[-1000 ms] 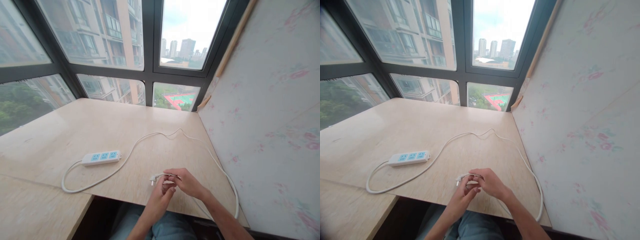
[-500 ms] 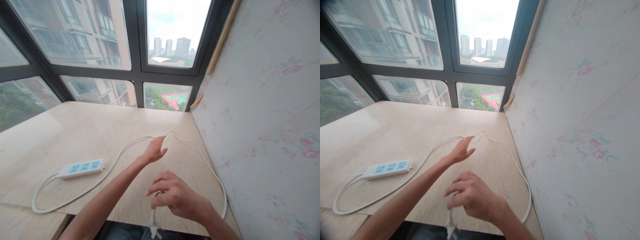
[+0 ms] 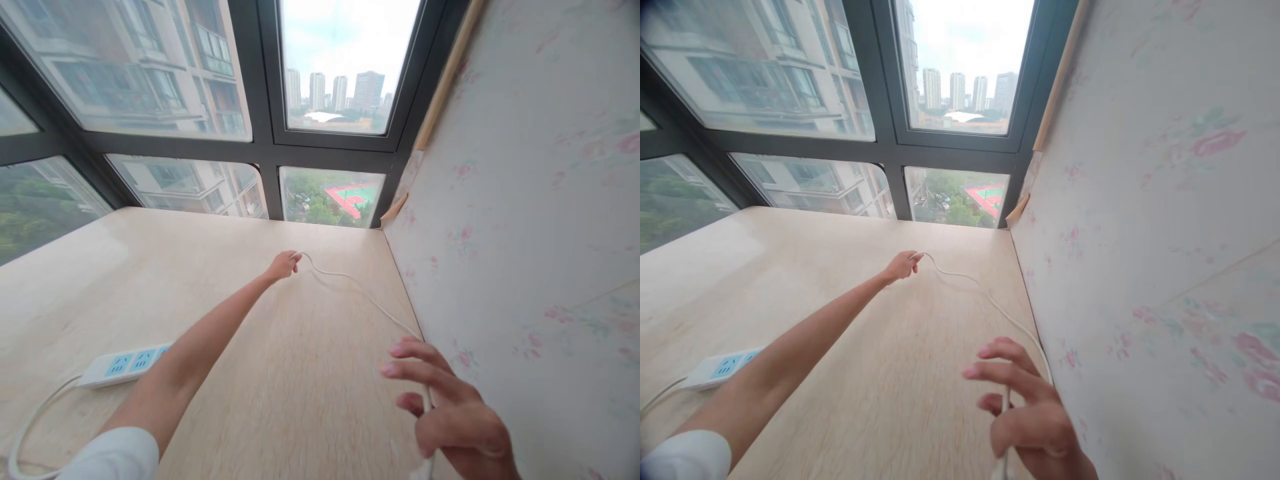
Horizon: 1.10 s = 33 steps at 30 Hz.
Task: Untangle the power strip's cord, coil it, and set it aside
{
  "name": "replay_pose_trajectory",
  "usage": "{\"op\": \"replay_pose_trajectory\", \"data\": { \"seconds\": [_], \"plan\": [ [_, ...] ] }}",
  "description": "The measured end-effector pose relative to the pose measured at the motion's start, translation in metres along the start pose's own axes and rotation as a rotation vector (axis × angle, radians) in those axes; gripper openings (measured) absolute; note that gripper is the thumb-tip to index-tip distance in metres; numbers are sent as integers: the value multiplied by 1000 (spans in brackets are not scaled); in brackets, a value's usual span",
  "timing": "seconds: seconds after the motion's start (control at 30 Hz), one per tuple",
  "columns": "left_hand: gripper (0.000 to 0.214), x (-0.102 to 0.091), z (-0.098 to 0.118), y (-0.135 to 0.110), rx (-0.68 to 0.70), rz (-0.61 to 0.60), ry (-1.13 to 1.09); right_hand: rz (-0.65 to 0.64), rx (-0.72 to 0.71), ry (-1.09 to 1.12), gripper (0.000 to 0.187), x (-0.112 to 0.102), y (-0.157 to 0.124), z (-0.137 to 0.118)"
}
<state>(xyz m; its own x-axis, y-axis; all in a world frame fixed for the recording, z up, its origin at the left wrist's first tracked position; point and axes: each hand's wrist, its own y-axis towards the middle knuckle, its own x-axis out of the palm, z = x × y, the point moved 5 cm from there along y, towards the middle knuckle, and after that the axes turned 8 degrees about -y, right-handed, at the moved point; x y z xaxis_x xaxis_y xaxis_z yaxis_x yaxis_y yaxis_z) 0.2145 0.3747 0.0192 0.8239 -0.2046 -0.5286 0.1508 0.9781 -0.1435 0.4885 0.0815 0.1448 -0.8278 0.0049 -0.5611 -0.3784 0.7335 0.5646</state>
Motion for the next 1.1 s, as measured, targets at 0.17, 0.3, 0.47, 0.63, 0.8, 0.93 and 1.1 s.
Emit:
{"op": "replay_pose_trajectory", "data": {
  "seconds": [0.17, 0.3, 0.47, 0.63, 0.8, 0.93, 1.1],
  "plan": [
    [44, -67, -39, 10, -249, 36, -221, 397, 282, 64, 31, -19, -25, 57],
    [63, -90, -58, 8, -284, 78, -293, 361, 261, -5, 26, -4, -24, 68],
    [87, -103, -63, -18, -221, -16, -296, 208, 208, -56, 20, 26, -22, 68],
    [94, -139, -83, -92, -153, -286, 202, 74, 115, -61, 21, 60, -20, 62],
    [115, -184, -125, -198, -335, -484, 619, 30, -50, -269, 19, 86, -22, 58],
    [99, -191, -132, -259, -274, -475, 630, 18, -85, -325, 17, 101, -23, 64],
    [60, -193, -143, -285, -160, -262, 695, 38, -32, -342, 14, 116, -22, 81]
  ]
}}
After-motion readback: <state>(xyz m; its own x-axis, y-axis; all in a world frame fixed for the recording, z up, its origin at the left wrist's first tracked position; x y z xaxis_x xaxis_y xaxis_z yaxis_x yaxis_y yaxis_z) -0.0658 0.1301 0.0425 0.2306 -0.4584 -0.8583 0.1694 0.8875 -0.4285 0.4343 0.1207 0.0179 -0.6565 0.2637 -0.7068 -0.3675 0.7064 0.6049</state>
